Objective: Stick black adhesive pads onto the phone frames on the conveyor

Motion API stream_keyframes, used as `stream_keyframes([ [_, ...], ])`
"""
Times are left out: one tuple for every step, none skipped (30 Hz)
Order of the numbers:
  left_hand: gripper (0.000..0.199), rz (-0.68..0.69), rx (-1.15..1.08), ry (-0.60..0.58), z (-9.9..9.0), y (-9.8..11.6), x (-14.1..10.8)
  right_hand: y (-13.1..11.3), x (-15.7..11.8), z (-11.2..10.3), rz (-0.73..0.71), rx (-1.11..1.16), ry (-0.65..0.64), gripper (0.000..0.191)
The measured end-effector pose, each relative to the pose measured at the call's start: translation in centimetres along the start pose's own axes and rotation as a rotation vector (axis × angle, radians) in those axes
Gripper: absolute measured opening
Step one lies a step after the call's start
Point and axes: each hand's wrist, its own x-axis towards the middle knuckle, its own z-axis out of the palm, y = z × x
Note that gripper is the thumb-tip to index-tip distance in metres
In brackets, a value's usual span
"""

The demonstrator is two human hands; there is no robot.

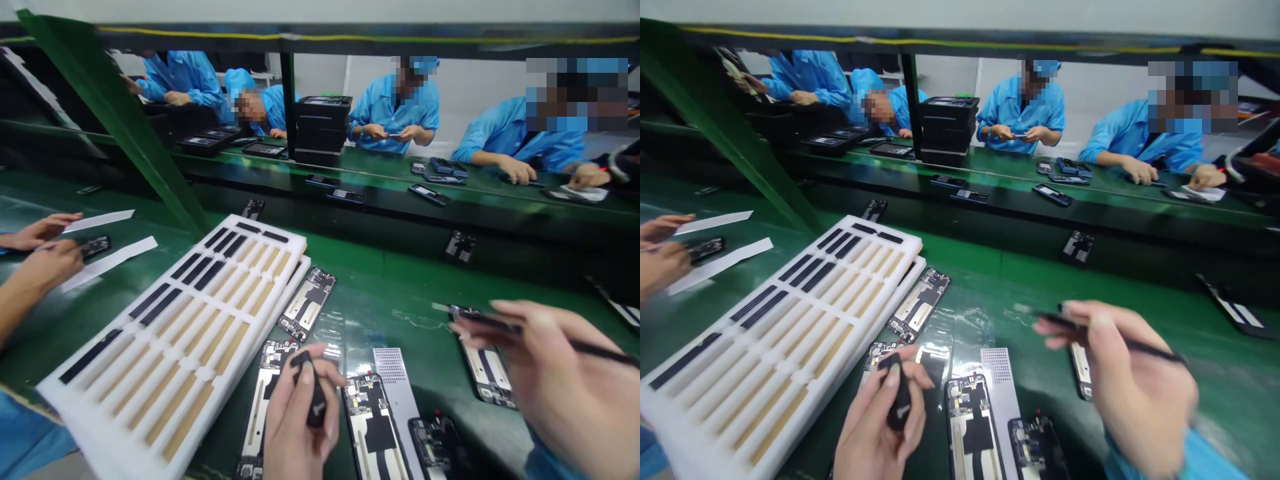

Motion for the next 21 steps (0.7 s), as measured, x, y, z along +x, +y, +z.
stream_keyframes([
  [0.037, 0.076, 0.124, 0.035, 0.0, -0.2, 0.2, 1.3, 1.3, 0.0, 0.066, 0.011, -0.006, 0.026],
  [0.039, 0.147, 0.273, 0.044, 0.0, -0.6, 0.5, 2.7, 2.3, 0.2, 0.132, 0.022, -0.092, 0.034],
  [0.040, 0.210, 0.442, 0.032, -0.1, -1.2, 0.8, 4.2, 2.9, 0.5, 0.206, 0.027, -0.219, 0.042],
  [0.041, 0.266, 0.626, 0.008, -0.2, -1.8, 1.2, 5.6, 3.2, 0.9, 0.257, 0.024, -0.337, 0.047],
  [0.043, 0.326, 0.822, -0.031, -0.3, -2.5, 1.6, 6.8, 3.2, 1.2, 0.289, 0.026, -0.431, 0.050],
  [0.047, 0.401, 1.029, -0.093, -0.5, -3.2, 2.0, 7.8, 2.9, 1.4, 0.304, 0.028, -0.492, 0.052],
  [0.054, 0.488, 1.245, -0.173, -0.6, -3.8, 2.4, 8.5, 2.5, 1.5, 0.303, 0.031, -0.526, 0.052],
  [0.061, 0.575, 1.455, -0.267, -0.7, -4.2, 2.7, 8.9, 2.0, 1.5, 0.296, 0.036, -0.551, 0.051],
  [0.067, 0.654, 1.644, -0.368, -0.7, -4.5, 2.9, 9.1, 1.5, 1.3, 0.287, 0.042, -0.576, 0.050],
  [0.071, 0.714, 1.806, -0.461, -0.6, -4.7, 3.0, 9.2, 1.0, 0.9, 0.276, 0.047, -0.602, 0.049],
  [0.073, 0.749, 1.935, -0.536, -0.5, -4.8, 3.0, 9.2, 0.6, 0.4, 0.265, 0.050, -0.628, 0.047],
  [0.075, 0.757, 2.030, -0.590, -0.3, -4.9, 3.0, 9.2, 0.3, -0.1, 0.257, 0.054, -0.654, 0.046],
  [0.076, 0.748, 2.094, -0.635, -0.1, -4.9, 2.8, 9.2, 0.0, -0.7, 0.246, 0.053, -0.682, 0.044],
  [0.078, 0.734, 2.132, -0.674, 0.2, -4.9, 2.6, 9.1, -0.1, -1.2, 0.231, 0.047, -0.709, 0.041],
  [0.079, 0.711, 2.155, -0.700, 0.4, -5.0, 2.5, 9.1, -0.2, -1.6, 0.212, 0.036, -0.731, 0.039],
  [0.081, 0.684, 2.169, -0.710, 0.6, -5.0, 2.4, 9.0, 0.0, -1.8, 0.193, 0.021, -0.740, 0.038],
  [0.083, 0.662, 2.179, -0.701, 0.8, -5.1, 2.4, 8.8, 0.3, -1.8, 0.179, 0.007, -0.729, 0.038],
  [0.085, 0.649, 2.190, -0.671, 1.0, -5.1, 2.5, 8.6, 0.8, -1.6, 0.188, 0.000, -0.691, 0.039],
  [0.086, 0.651, 2.198, -0.631, 1.2, -5.1, 2.8, 8.2, 1.5, -1.0, 0.219, 0.003, -0.634, 0.042],
  [0.086, 0.659, 2.208, -0.583, 1.4, -5.0, 3.2, 7.8, 2.4, -0.2, 0.267, 0.017, -0.569, 0.045],
  [0.086, 0.668, 2.223, -0.533, 1.6, -4.7, 3.7, 7.5, 3.4, 0.9, 0.321, 0.035, -0.514, 0.049],
])
